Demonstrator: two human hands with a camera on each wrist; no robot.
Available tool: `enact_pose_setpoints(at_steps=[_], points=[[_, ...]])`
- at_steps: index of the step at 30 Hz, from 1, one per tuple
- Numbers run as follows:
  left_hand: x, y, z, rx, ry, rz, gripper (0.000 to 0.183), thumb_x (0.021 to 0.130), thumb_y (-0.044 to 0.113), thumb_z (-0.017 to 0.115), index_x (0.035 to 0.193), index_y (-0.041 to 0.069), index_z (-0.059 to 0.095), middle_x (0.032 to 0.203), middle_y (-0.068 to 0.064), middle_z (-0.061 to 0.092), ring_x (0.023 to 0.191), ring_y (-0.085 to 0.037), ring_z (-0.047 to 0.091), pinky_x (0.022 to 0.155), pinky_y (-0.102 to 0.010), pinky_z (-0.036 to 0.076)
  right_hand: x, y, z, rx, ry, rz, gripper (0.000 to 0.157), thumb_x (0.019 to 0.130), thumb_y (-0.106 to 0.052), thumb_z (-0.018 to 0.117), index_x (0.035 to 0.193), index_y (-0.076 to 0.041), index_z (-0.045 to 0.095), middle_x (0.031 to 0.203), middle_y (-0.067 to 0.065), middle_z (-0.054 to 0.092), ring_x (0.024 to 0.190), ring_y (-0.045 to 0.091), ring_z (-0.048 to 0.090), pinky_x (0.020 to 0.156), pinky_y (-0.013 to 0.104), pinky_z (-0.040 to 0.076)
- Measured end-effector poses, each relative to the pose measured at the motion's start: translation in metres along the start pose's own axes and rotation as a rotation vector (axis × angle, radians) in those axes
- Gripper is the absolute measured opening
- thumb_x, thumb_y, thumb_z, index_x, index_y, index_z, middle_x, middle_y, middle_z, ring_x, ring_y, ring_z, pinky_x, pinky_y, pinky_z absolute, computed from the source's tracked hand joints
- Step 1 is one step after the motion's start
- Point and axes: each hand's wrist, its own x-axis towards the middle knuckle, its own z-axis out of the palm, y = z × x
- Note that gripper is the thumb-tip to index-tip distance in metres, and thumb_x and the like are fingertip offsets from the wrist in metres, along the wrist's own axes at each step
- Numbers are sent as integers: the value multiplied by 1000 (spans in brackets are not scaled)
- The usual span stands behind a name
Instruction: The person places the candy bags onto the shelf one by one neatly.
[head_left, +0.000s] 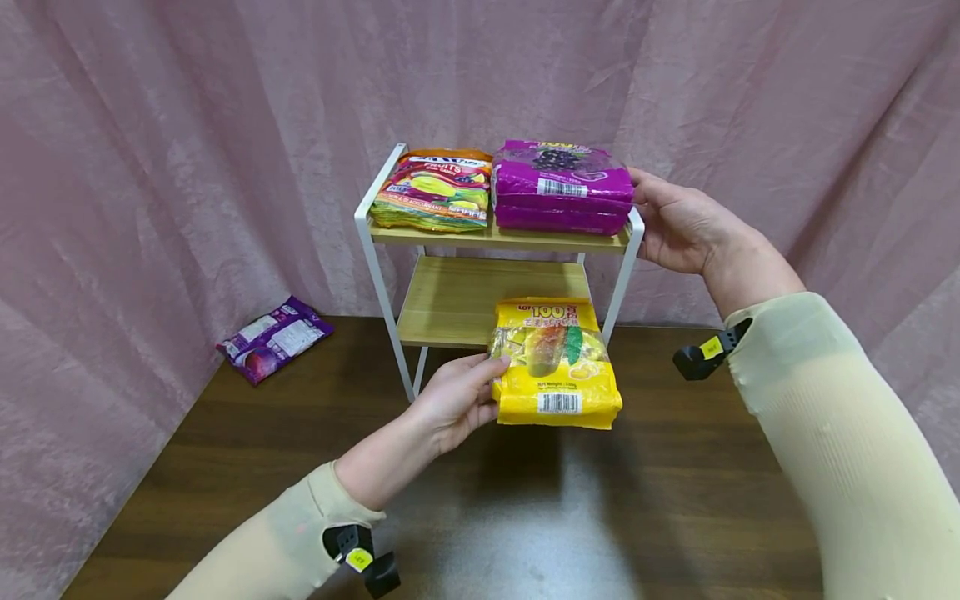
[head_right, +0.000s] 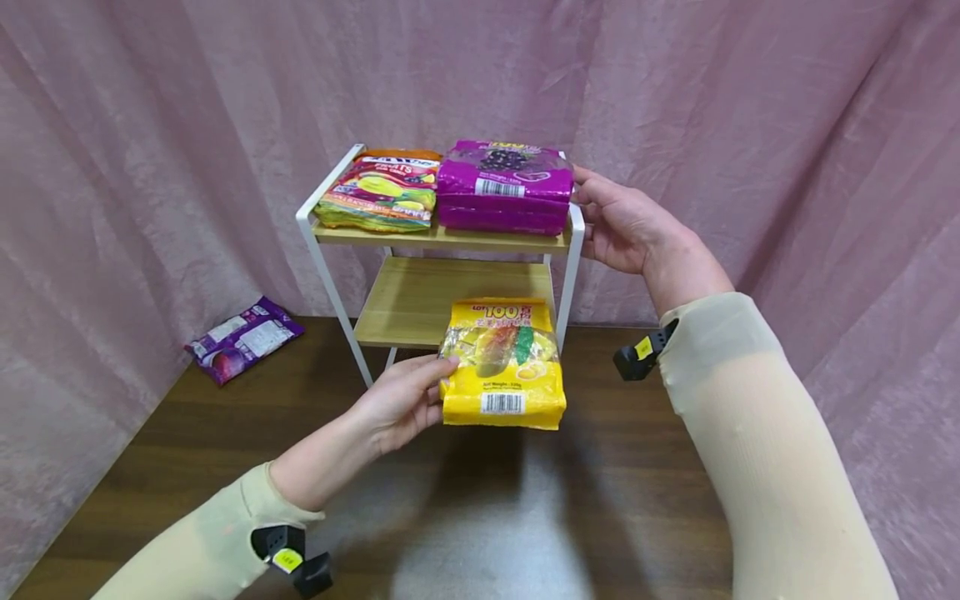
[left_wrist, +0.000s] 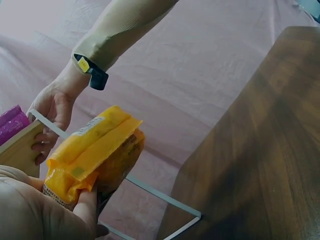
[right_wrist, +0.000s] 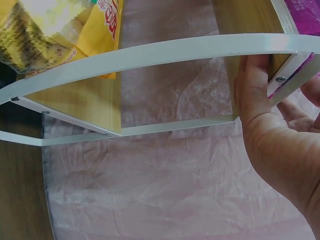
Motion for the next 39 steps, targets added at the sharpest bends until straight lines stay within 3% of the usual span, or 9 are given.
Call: enact_pose_setpoints(at_steps=[5, 10, 13, 21, 33, 39], points=[[1, -2, 0, -41, -5, -35, 45, 107, 24, 57, 140, -4, 46, 118, -16, 65, 101, -22, 67, 86, -38, 58, -1, -1, 0, 10, 7, 4, 60, 107, -10, 51, 160, -33, 33, 134, 12, 60, 98, 23, 71, 84, 38, 60], [-2, -4, 1, -105, -44, -102, 45, 110, 29, 50, 149, 8, 40, 133, -18, 61, 115, -31, 65, 100, -66, 46, -2, 0, 0, 17, 9, 7, 59, 107, -10, 52, 159, -34, 36, 133, 11, 61, 99, 23, 71, 84, 38, 60], [-4, -4, 3, -164, -77, -142, 45, 111, 31, 46, 153, 17, 36, 142, -17, 56, 123, -35, 61, 101, -74, 39, -1, 0, 0, 17, 8, 7, 59, 107, -10, 52, 159, -34, 36, 131, 11, 62, 98, 23, 71, 84, 38, 60], [-5, -2, 6, -238, -74, -135, 45, 111, 33, 47, 153, 19, 37, 141, -19, 58, 122, -38, 61, 97, -63, 49, -1, 1, 0, 11, 20, 3, 59, 107, -11, 53, 159, -34, 37, 130, 11, 63, 98, 23, 71, 83, 37, 60], [2, 4, 5, -266, -51, -139, 48, 109, 37, 52, 151, 17, 41, 141, -18, 56, 123, -36, 61, 97, -57, 51, -2, 1, 1, 7, 17, -6, 60, 106, -11, 56, 159, -33, 36, 142, 13, 53, 103, 25, 70, 86, 41, 59], [7, 6, 4, -283, -24, -139, 49, 108, 39, 53, 151, 16, 43, 141, -17, 56, 123, -34, 61, 97, -55, 51, -1, 1, 0, 11, 16, -5, 60, 106, -11, 55, 159, -33, 36, 139, 13, 57, 102, 25, 70, 86, 40, 60]])
